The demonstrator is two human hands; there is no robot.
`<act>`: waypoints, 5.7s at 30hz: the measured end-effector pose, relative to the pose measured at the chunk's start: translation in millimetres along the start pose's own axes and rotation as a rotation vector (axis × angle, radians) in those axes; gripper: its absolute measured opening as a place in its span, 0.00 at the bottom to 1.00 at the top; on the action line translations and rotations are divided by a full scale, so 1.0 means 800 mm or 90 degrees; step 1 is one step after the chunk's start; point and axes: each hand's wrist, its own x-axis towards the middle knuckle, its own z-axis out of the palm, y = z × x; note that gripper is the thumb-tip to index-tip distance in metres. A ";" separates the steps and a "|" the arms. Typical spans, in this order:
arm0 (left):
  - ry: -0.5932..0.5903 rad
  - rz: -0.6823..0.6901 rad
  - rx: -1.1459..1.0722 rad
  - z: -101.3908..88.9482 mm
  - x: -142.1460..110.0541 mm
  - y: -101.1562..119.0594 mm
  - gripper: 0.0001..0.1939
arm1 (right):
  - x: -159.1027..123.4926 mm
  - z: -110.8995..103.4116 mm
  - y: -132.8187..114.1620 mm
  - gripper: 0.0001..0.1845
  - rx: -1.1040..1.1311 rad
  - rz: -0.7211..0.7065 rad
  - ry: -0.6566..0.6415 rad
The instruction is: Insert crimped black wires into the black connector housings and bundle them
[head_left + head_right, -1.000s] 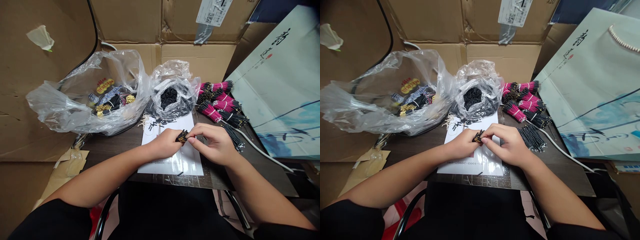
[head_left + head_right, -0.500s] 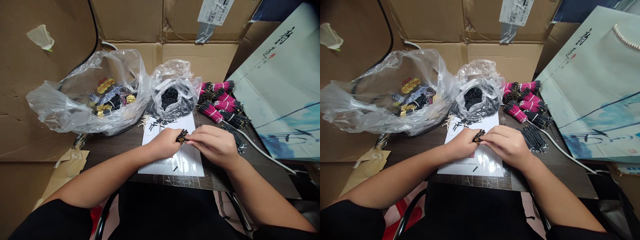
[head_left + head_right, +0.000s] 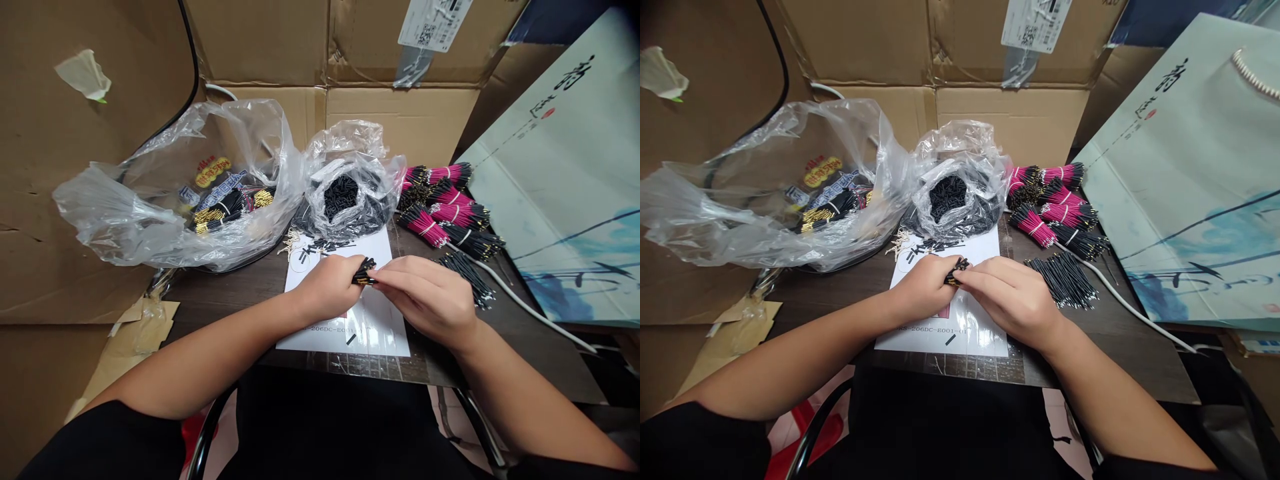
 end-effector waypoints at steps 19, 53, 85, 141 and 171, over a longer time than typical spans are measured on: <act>-0.150 -0.036 -0.402 0.003 0.001 0.005 0.13 | 0.001 0.007 -0.005 0.25 -0.062 0.017 0.010; 0.049 0.135 -0.072 0.006 -0.001 -0.003 0.19 | -0.039 0.051 0.000 0.09 0.006 0.060 -0.403; 0.083 0.529 0.158 0.030 -0.018 -0.008 0.05 | 0.060 0.112 0.061 0.10 -0.110 0.155 -0.228; 0.045 0.206 -0.003 0.000 -0.002 -0.007 0.08 | -0.022 0.032 0.012 0.04 0.277 0.370 0.113; 0.083 -0.042 0.349 0.005 0.002 0.009 0.07 | -0.022 0.030 -0.020 0.05 0.258 0.363 0.155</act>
